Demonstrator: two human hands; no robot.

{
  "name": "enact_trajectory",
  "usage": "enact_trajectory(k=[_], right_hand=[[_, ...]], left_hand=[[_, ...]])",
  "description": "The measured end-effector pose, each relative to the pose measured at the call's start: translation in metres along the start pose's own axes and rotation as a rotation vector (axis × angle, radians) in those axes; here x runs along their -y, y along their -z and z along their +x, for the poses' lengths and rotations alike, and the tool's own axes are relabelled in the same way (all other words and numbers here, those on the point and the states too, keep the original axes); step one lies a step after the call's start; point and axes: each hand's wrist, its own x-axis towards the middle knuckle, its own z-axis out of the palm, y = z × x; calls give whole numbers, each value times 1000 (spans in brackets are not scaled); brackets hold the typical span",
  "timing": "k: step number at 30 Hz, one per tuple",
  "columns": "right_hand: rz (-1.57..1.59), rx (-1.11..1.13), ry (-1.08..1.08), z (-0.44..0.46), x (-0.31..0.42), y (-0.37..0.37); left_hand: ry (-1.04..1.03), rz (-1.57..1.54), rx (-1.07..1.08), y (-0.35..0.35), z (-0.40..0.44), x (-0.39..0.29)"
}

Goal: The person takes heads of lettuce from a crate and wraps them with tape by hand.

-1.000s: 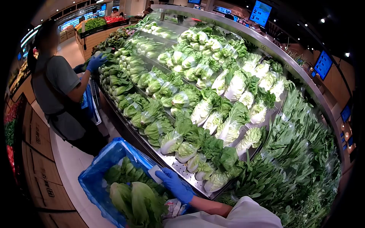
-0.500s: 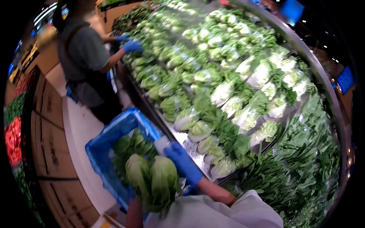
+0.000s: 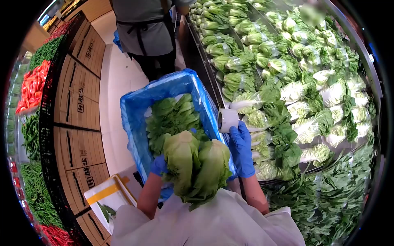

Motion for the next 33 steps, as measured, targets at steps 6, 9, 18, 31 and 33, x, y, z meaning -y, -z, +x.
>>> enact_trajectory(k=[6,9,18,31,33], right_hand=[[44,-64,-104,-8,-21,25],[18,-133,-126,-17,-18,31],[-72,-289,-217,-50,-39,91],[-182,-332,-261,-45,-56,96],[-195,-321,-285,-45,-54,94]], left_hand=[[23,-91,-51,39,-24,-3],[70,-127,-105,63,-30,-3],[391,-66,-563,124,-5,21],[658,1258,301,122,193,12],[750,1295,407,133,209,32]])
